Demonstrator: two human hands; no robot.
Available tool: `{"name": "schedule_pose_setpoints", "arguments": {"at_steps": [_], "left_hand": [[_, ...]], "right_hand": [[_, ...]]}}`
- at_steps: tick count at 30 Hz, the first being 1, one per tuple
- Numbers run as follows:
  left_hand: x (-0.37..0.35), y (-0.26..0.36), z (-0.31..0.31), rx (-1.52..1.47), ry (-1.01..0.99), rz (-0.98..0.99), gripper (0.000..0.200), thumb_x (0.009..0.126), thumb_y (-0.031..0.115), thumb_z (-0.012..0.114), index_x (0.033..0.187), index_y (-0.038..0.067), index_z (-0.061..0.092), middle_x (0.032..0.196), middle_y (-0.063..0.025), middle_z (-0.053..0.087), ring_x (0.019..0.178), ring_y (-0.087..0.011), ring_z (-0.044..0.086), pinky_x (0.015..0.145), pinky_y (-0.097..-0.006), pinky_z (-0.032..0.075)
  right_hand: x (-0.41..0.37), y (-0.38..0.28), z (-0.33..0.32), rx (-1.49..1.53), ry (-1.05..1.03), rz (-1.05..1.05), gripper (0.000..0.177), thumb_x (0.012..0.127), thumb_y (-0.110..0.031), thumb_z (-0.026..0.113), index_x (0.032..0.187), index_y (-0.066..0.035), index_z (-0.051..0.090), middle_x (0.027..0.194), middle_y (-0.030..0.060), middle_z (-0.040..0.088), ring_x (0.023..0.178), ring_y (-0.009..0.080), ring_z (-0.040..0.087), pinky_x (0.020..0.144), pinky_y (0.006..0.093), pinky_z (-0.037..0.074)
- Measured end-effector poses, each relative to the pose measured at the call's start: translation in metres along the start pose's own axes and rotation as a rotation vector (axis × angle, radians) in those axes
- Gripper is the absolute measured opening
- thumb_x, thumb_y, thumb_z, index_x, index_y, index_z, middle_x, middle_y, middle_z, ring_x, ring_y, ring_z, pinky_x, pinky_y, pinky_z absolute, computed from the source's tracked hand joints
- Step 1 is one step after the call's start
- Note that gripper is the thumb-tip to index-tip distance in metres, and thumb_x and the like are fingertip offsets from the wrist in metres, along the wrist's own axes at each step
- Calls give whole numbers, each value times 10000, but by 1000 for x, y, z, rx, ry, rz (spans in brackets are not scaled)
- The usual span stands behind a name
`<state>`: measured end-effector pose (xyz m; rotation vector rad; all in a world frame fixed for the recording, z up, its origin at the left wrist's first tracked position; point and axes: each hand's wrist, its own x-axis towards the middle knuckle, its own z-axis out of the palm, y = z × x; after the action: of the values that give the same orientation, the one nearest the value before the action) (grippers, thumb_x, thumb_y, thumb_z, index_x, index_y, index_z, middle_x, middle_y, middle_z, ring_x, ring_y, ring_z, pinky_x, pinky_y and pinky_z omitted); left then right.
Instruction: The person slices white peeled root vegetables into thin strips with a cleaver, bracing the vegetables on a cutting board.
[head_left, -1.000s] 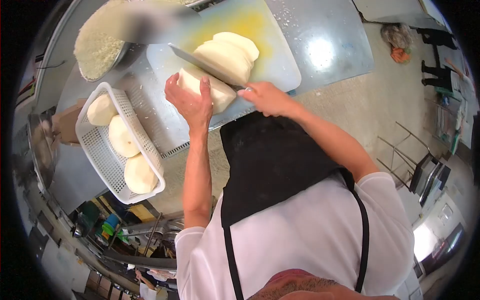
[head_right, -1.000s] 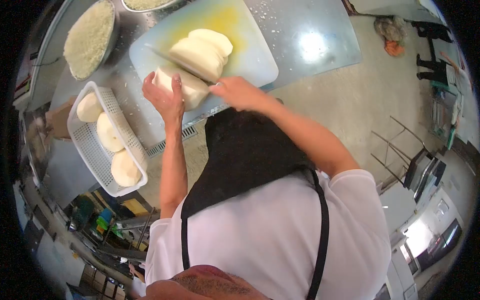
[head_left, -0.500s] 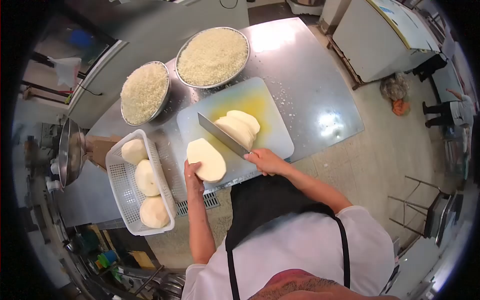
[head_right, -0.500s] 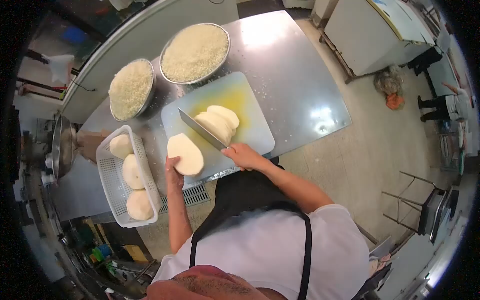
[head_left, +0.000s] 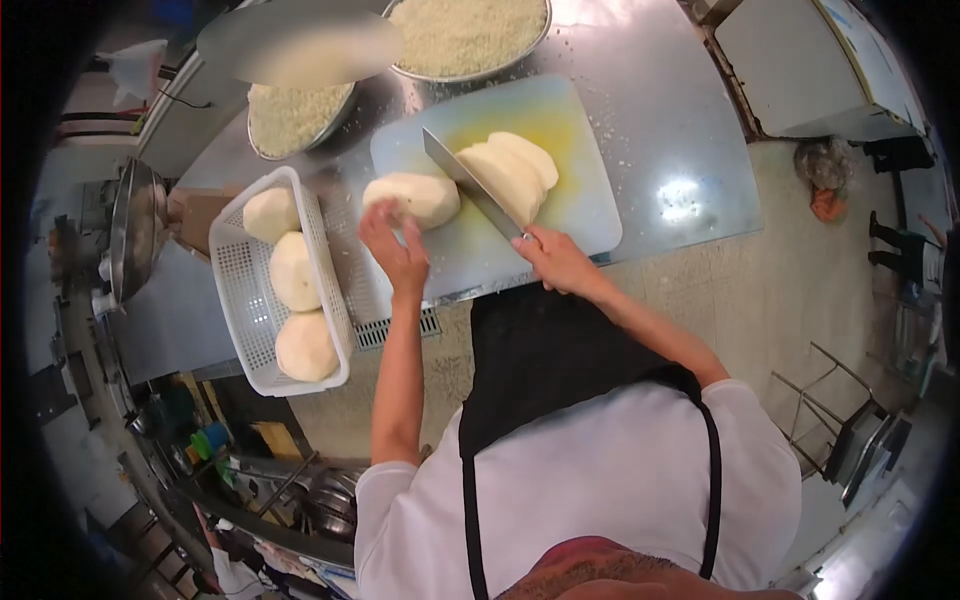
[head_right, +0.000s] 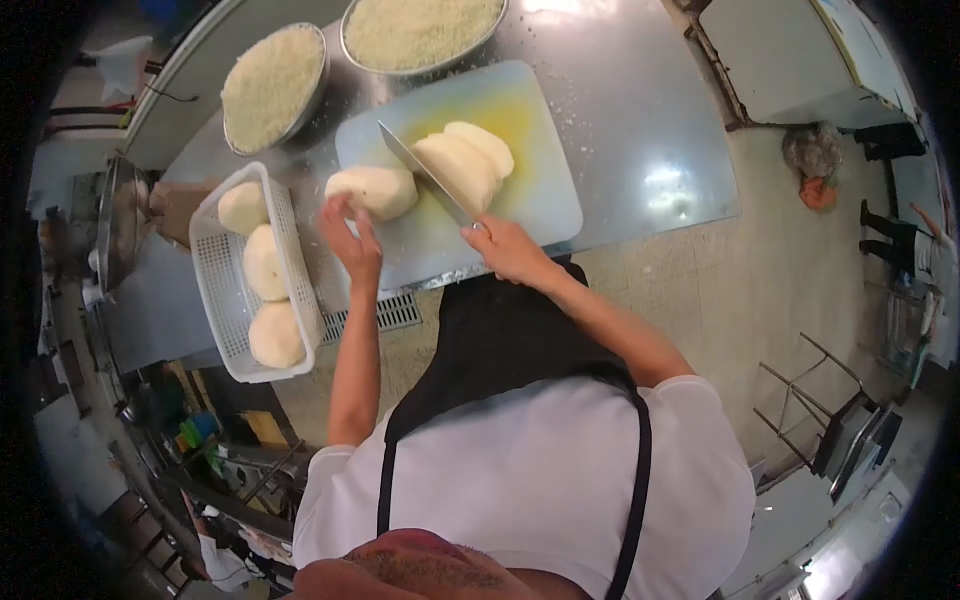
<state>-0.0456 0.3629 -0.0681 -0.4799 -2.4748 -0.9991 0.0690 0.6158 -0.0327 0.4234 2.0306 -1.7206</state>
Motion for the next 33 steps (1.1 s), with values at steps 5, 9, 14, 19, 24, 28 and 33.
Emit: {"name": "schedule_pose_setpoints", "arguments": {"at_steps": [5,9,14,19,24,28,33], "left_hand": [[43,-24,36,-12,89,-308,431,826,243,732,1188,22,656,1261,-212,598,1249,-371,520,1118,-491,356],[36,-24,27,-205,-137,-102,434,777,239,736,1160,45,681,1283,-203,605,1242,-363,539,1112,-493,380],[21,3,32,-377,-96,-128,421,761,131,680,1158,-8,665,1278,-194,617,1219,-354,578,1089,-444,427],[10,14,39,-298,5,-137,381,803,148,665,1157,6,667,1201,-182,613,1217,-351,529,1076,-440,408],[10,33,35,-152,10,-95,239,856,75,596,1062,18,704,1102,-173,591,1151,-350,501,1022,-458,407],[16,33,33,-156,-72,-54,208,866,40,541,986,20,710,1037,-156,578,1082,-325,486,989,-452,389],[27,35,31,-90,-152,2,233,831,70,506,953,27,699,961,-139,561,1034,-300,463,978,-431,358]], "right_hand": [[1,8,4,-92,27,-73,398,1044,-376,555,987,17,586,679,137,575,590,254,618,580,418,489],[0,12,6,-215,72,-161,421,1023,-377,583,988,42,601,808,242,645,805,408,652,740,492,491],[-7,15,7,-231,108,-224,412,1012,-379,605,1084,25,635,878,256,680,834,435,664,746,493,504],[-3,12,6,-220,101,-195,416,1010,-381,610,1155,6,653,891,259,687,853,430,675,761,489,513],[-13,-10,-13,-328,16,-97,450,1011,-391,613,1190,20,654,831,244,688,807,421,677,753,486,512],[-54,-30,-14,-285,80,-173,451,1017,-385,609,1210,21,650,824,238,687,794,424,671,743,484,508],[-62,-42,-12,-272,55,-128,431,1033,-357,597,1226,27,639,831,244,688,787,436,667,731,483,506]]}}
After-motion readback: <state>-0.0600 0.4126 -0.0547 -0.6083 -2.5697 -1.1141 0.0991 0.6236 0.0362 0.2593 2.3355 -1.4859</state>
